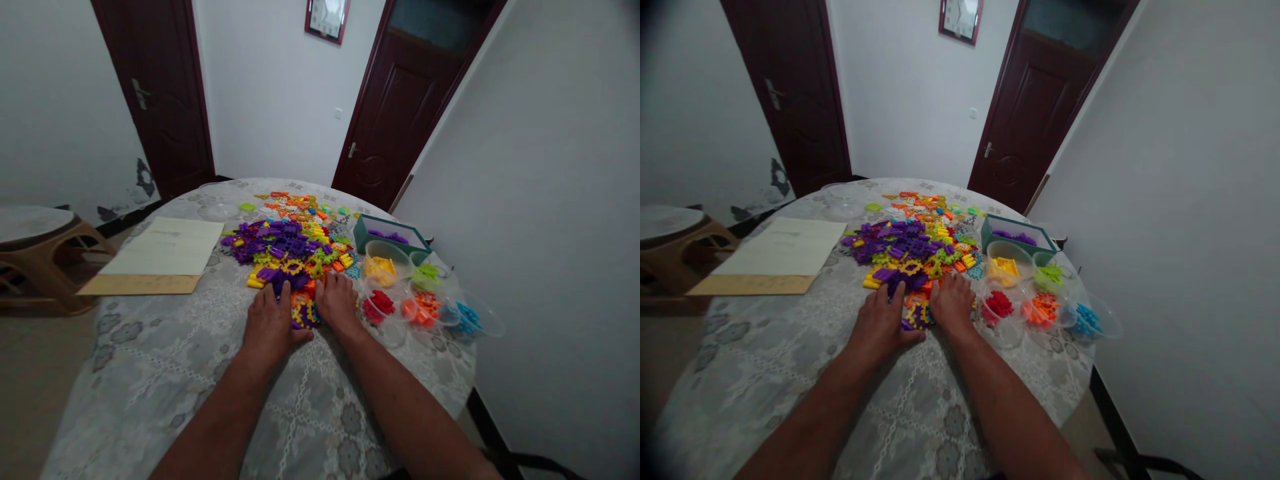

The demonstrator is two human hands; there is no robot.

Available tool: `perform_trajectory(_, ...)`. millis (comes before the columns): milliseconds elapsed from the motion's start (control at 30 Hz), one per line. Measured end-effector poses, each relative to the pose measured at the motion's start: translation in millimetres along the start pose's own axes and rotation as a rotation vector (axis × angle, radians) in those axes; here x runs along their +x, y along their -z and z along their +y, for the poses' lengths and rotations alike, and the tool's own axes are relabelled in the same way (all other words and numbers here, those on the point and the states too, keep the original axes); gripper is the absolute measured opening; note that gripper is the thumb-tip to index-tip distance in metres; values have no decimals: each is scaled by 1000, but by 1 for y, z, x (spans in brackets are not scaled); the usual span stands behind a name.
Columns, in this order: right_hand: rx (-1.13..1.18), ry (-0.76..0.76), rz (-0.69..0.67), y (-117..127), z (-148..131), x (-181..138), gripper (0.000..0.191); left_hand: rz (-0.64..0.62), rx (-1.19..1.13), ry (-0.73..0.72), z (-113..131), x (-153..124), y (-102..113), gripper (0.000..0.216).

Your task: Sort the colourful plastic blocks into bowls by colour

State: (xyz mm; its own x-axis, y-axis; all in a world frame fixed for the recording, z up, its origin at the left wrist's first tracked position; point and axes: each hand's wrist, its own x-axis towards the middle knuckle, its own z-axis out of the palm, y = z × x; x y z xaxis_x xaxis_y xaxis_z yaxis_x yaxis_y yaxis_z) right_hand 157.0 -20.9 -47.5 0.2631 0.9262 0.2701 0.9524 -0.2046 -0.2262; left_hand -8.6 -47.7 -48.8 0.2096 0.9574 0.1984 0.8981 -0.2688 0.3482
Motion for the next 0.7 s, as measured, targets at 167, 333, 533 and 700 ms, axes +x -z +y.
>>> perform_trajectory(167, 86, 96, -41, 2, -15, -15, 35, 42, 33, -29, -4, 3, -3, 107)
perform_trajectory(333, 338, 151, -62, 1, -23, -25, 36, 98, -6, -103, -11, 5, -8, 86)
perform_trajectory(533, 802, 252, -73, 14, -12, -27, 36, 65, -87, -145, -15, 8, -11, 86)
perform_trajectory(700, 779, 192, -6, 28, 27, -39, 41, 26, -100, -184, -14, 6, 0, 88)
